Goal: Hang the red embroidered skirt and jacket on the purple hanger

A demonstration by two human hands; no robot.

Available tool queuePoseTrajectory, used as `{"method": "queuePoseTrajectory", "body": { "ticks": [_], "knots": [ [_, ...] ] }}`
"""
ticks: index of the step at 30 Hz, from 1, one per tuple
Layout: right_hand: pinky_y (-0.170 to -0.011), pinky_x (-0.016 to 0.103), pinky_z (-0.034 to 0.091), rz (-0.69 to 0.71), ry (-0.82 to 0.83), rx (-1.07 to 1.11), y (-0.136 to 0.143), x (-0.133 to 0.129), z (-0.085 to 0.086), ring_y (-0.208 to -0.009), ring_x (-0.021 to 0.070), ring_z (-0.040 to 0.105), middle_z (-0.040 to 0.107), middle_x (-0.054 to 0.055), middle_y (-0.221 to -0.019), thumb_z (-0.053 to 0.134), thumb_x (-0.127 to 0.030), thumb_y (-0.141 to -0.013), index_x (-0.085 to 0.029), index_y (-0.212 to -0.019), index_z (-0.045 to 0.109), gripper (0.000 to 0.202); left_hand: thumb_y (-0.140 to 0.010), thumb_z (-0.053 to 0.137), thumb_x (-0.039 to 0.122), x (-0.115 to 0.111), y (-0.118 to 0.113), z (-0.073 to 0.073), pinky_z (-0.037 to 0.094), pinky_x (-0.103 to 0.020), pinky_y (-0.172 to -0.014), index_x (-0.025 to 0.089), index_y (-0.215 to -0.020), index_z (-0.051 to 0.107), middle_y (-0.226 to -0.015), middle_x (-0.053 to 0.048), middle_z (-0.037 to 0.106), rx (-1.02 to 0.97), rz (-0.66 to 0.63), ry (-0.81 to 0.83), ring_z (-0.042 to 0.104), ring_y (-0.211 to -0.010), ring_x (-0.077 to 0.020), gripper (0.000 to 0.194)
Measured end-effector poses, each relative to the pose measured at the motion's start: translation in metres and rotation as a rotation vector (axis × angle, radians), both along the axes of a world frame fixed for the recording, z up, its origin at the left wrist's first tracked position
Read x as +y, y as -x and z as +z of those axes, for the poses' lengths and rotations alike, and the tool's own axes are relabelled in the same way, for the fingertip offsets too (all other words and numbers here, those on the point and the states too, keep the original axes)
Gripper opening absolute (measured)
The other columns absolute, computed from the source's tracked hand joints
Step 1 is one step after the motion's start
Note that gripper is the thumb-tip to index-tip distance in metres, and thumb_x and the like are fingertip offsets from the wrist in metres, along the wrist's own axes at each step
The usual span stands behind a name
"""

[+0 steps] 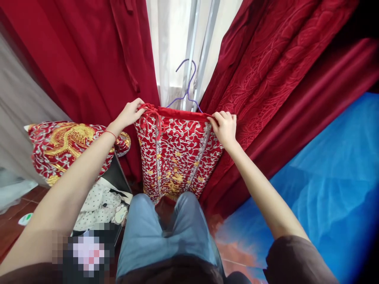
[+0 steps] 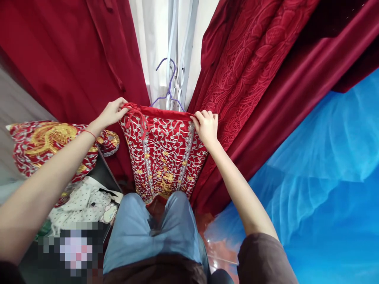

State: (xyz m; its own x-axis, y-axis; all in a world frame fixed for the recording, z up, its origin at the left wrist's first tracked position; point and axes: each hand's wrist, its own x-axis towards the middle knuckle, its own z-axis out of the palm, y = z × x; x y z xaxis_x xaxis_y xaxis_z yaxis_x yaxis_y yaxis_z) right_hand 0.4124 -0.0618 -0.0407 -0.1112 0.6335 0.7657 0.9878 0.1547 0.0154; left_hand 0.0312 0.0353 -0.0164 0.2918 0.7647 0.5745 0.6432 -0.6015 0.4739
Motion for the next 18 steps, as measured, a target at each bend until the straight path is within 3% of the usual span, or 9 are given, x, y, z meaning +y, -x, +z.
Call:
{"method": "queuePoseTrajectory", "body": {
  "ticks": [2, 4, 7, 10, 13, 15, 18],
  "knots": [
    [-0.091, 0.049, 0.04, -0.004, 0.022, 0.017, 0.002, 0.004, -0.002, -0.099, 0.03, 0.054, 0.064, 0.013, -0.098, 0.037, -0.04, -0.101, -0.018, -0.1, 0.062, 0.033, -0.085, 0.062, 0.035, -0.006, 0.002, -0.001, 0.053, -0.031, -0.074, 0.018, -0.1, 0.061, -0.085, -0.006, 0.067, -0.073, -0.102, 0.073, 0.064, -0.078, -0.0181, 0.023],
    [-0.091, 0.052, 0.04, 0.0, 0.032, 0.013, 0.007, 0.006, -0.003, -0.101, 0.0317, 0.054, 0.063, 0.016, -0.103, 0.04, -0.038, -0.098, -0.016, -0.106, 0.06, 0.031, -0.079, 0.071, 0.041, -0.015, 0.005, -0.002, 0.054, -0.03, -0.075, 0.019, -0.107, 0.06, -0.089, -0.006, 0.069, -0.115, -0.193, 0.129, 0.066, -0.081, -0.0184, 0.037],
    [-0.094, 0.055, 0.038, 0.029, -0.001, -0.025, 0.028, 0.001, -0.003, -0.108, 0.034, 0.052, 0.06, 0.02, -0.115, 0.042, -0.033, -0.095, -0.012, -0.115, 0.057, 0.032, -0.075, 0.073, 0.055, -0.027, 0.019, -0.005, 0.055, -0.034, -0.085, 0.019, -0.123, 0.057, -0.105, -0.011, 0.07, -0.093, -0.215, 0.158, 0.069, -0.094, -0.0213, 0.062],
    [-0.097, 0.056, 0.036, 0.093, -0.028, -0.069, 0.06, -0.008, -0.003, -0.114, 0.0356, 0.049, 0.056, 0.023, -0.123, 0.042, -0.029, -0.094, -0.011, -0.118, 0.055, 0.033, -0.073, 0.069, 0.068, -0.035, 0.045, -0.007, 0.051, -0.04, -0.098, 0.018, -0.124, 0.061, -0.122, -0.015, 0.069, 0.13, -0.062, 0.166, 0.067, -0.11, -0.0269, 0.072],
    [-0.095, 0.055, 0.038, 0.211, 0.024, -0.13, 0.101, -0.013, -0.009, -0.114, 0.0359, 0.048, 0.056, 0.023, -0.122, 0.041, -0.026, -0.093, -0.012, -0.118, 0.056, 0.032, -0.056, 0.08, 0.068, -0.043, 0.071, -0.013, 0.049, -0.047, -0.099, 0.016, -0.104, 0.071, -0.113, -0.018, 0.073, 0.498, 0.263, 0.22, 0.066, -0.112, -0.0369, 0.071],
    [-0.093, 0.055, 0.039, 0.302, 0.066, -0.187, 0.134, -0.012, -0.015, -0.113, 0.0358, 0.048, 0.057, 0.023, -0.121, 0.042, -0.023, -0.093, -0.011, -0.117, 0.057, 0.031, -0.052, 0.085, 0.057, -0.053, 0.079, -0.021, 0.051, -0.046, -0.091, 0.016, -0.079, 0.073, -0.088, -0.018, 0.075, 0.682, 0.425, 0.3, 0.069, -0.1, -0.0399, 0.05],
    [-0.091, 0.053, 0.041, 0.504, 0.065, -0.362, 0.192, -0.014, -0.029, -0.109, 0.0338, 0.051, 0.059, 0.023, -0.119, 0.043, -0.018, -0.093, -0.011, -0.113, 0.058, 0.027, -0.066, 0.075, 0.029, -0.07, 0.078, -0.033, 0.053, -0.038, -0.077, 0.018, -0.058, 0.067, -0.063, -0.015, 0.069, 0.772, 0.438, 0.257, 0.072, -0.08, -0.035, 0.015]
  ]
}}
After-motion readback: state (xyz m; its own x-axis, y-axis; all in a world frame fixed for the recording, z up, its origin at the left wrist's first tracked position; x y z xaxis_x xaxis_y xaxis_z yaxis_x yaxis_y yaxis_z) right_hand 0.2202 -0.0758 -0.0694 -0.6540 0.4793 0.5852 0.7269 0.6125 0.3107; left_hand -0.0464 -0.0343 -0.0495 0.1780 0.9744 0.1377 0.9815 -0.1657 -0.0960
